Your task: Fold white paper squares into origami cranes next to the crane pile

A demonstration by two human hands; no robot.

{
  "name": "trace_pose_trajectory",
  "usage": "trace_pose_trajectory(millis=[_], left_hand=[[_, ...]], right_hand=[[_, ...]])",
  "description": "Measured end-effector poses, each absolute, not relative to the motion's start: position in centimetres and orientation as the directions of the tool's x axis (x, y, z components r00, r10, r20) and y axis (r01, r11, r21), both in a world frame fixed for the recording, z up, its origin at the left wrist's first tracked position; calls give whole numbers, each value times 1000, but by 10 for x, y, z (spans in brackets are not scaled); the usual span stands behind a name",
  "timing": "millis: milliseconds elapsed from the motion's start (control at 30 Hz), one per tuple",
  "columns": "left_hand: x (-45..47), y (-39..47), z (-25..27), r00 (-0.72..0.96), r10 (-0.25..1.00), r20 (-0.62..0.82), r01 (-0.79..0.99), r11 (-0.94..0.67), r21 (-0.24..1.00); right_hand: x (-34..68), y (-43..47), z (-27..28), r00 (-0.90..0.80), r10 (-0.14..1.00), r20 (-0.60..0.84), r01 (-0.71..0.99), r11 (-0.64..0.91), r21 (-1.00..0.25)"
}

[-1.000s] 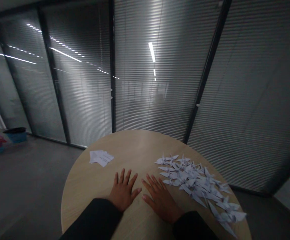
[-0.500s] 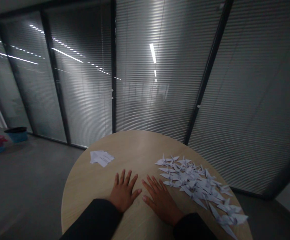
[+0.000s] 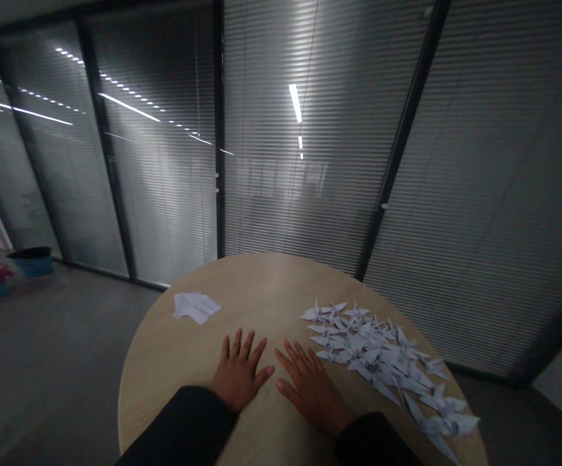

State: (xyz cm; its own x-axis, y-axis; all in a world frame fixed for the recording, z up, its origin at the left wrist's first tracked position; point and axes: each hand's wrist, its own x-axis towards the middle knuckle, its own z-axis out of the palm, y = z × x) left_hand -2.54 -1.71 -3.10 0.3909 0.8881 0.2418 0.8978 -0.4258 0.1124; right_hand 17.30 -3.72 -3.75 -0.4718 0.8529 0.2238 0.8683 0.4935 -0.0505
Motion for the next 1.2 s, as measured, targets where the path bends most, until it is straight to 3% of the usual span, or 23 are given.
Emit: trace_pose_trajectory(millis=[333,567,733,833,933,1033,1200], left_hand=[[-25,-22,-24,401,883,243,893,-436,111],[-28,-26,-14,411,883,225,884,-447,140],[-31,-28,-10,430,852,297,803,-512,305],[-31,-31,-10,432,823,369,729,-560,395],[-30,-32,-9,422,807,413,689,-581,432],[-30,-32,-6,416,806,421,663,-585,466],[-31,-30,-4,411,812,415,657,-579,483]], right_hand=[[172,-43,-34,-428,858,284,880,467,-88],[173,-52,-23,-376,861,344,828,479,-294],[176,-57,-23,-277,899,340,769,419,-482],[178,-58,-26,-258,907,334,773,401,-491],[180,-57,-30,-258,906,337,817,391,-424],[183,-55,-33,-281,909,308,856,383,-347],[187,-47,-38,-329,905,268,852,407,-330]])
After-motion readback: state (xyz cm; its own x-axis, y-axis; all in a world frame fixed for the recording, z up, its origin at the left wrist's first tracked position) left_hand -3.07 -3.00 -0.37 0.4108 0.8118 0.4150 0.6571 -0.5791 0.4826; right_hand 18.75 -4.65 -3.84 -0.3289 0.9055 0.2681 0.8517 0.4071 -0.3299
